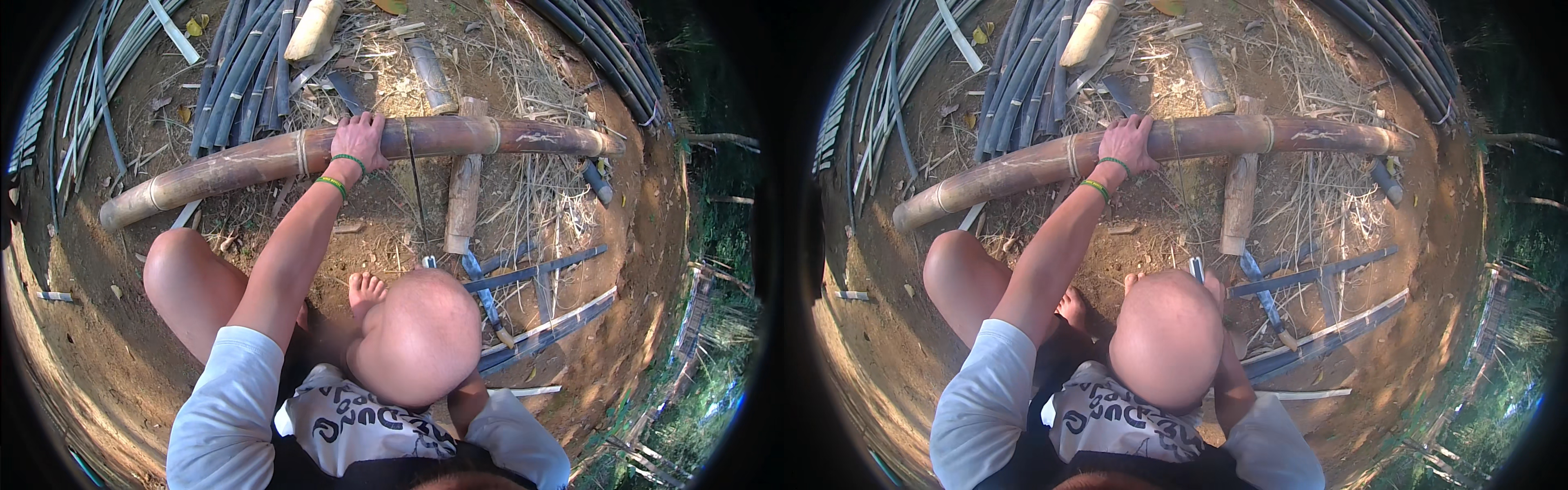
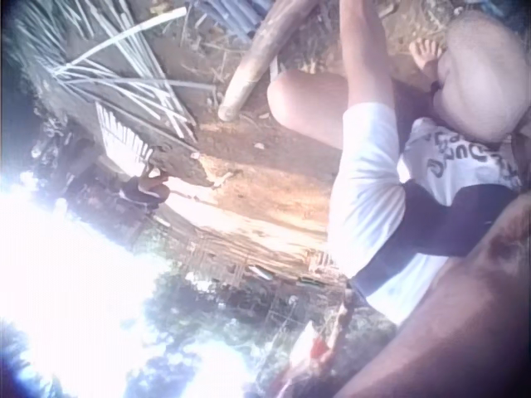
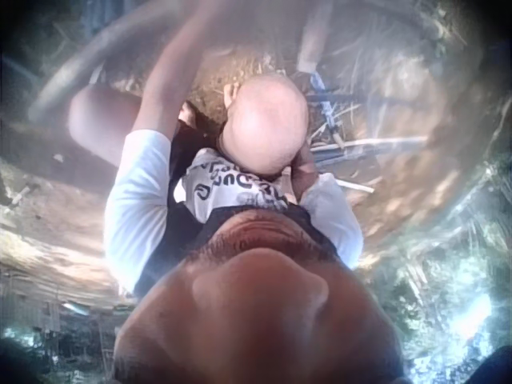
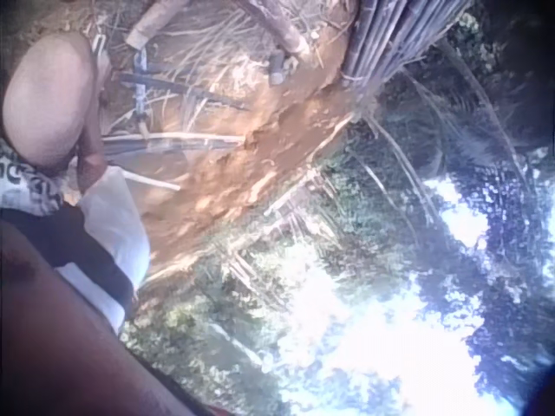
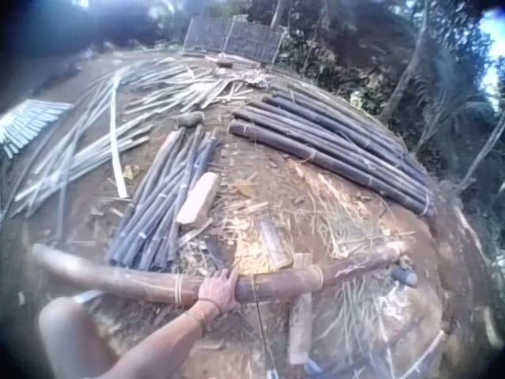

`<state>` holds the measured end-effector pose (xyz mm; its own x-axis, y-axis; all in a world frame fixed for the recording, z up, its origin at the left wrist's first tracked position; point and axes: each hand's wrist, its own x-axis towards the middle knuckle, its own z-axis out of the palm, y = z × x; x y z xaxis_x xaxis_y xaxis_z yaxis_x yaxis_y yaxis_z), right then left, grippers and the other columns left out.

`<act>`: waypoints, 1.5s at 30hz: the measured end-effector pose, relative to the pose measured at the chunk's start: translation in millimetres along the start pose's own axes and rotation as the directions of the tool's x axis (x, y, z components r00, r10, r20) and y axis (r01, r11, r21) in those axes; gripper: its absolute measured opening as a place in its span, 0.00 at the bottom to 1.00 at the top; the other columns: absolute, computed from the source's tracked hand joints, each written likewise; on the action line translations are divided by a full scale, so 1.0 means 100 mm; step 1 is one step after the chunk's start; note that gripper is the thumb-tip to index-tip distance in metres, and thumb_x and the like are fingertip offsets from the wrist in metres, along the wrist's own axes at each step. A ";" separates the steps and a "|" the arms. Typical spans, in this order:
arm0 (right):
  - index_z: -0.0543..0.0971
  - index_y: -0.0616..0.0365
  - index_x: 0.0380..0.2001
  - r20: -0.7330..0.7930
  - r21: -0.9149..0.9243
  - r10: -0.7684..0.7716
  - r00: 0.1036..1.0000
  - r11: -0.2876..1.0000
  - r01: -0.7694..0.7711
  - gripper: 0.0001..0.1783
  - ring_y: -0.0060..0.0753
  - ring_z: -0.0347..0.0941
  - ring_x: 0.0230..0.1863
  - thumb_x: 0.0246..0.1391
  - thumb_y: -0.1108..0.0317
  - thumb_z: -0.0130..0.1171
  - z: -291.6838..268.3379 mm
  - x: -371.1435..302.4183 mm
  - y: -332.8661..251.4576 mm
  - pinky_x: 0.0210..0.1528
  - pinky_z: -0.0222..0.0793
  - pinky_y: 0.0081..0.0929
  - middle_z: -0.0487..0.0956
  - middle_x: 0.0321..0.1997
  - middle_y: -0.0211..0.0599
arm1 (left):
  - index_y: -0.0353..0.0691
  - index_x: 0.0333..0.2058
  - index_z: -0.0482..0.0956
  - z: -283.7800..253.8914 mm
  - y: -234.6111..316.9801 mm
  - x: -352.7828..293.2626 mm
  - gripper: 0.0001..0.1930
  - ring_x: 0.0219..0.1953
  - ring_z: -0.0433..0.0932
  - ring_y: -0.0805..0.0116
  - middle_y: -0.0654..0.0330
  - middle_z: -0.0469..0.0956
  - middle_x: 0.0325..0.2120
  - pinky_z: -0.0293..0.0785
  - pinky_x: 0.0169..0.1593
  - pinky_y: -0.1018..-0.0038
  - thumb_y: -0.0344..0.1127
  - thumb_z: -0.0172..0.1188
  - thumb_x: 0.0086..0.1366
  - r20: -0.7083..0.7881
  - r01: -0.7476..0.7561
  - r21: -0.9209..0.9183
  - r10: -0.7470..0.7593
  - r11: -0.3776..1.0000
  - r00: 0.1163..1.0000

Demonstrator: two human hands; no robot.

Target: The person saws a bamboo stalk with a hand saw until it is separated into two pieces.

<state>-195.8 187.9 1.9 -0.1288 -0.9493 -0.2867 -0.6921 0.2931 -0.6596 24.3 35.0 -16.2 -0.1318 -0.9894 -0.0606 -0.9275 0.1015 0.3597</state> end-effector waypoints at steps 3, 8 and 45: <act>0.85 0.71 0.32 0.048 -0.027 0.021 0.999 0.999 -0.020 0.25 0.64 0.86 0.35 0.65 0.52 0.65 0.05 0.22 -0.28 0.38 0.77 0.54 0.83 0.26 0.65 | 0.42 0.55 0.74 0.06 0.03 -0.02 0.45 0.60 0.80 0.50 0.50 0.81 0.51 0.73 0.65 0.54 0.56 0.83 0.41 -0.038 -0.006 0.027 0.007 1.000 0.999; 0.84 0.73 0.30 -0.085 -0.054 -0.043 0.995 0.998 0.039 0.27 0.68 0.85 0.35 0.66 0.52 0.64 0.10 0.77 -0.48 0.39 0.77 0.58 0.82 0.27 0.69 | 0.43 0.58 0.74 -0.13 0.12 0.18 0.48 0.58 0.81 0.49 0.50 0.81 0.52 0.75 0.64 0.55 0.58 0.84 0.40 0.042 0.000 -0.043 0.002 0.999 0.999; 0.85 0.72 0.30 0.043 -0.136 0.101 0.994 0.986 -0.094 0.30 0.76 0.83 0.38 0.65 0.48 0.63 0.13 0.81 -0.35 0.45 0.77 0.60 0.83 0.30 0.71 | 0.43 0.63 0.75 -0.08 0.04 0.24 0.54 0.54 0.84 0.46 0.51 0.82 0.54 0.81 0.58 0.54 0.60 0.84 0.37 0.062 -0.005 -0.019 0.006 1.000 0.998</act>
<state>-172.6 102.7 -7.6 -0.1677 -0.9092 -0.3812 -0.7672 0.3632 -0.5287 19.7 11.3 -8.8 -0.1587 -0.9805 -0.1162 -0.9201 0.1041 0.3776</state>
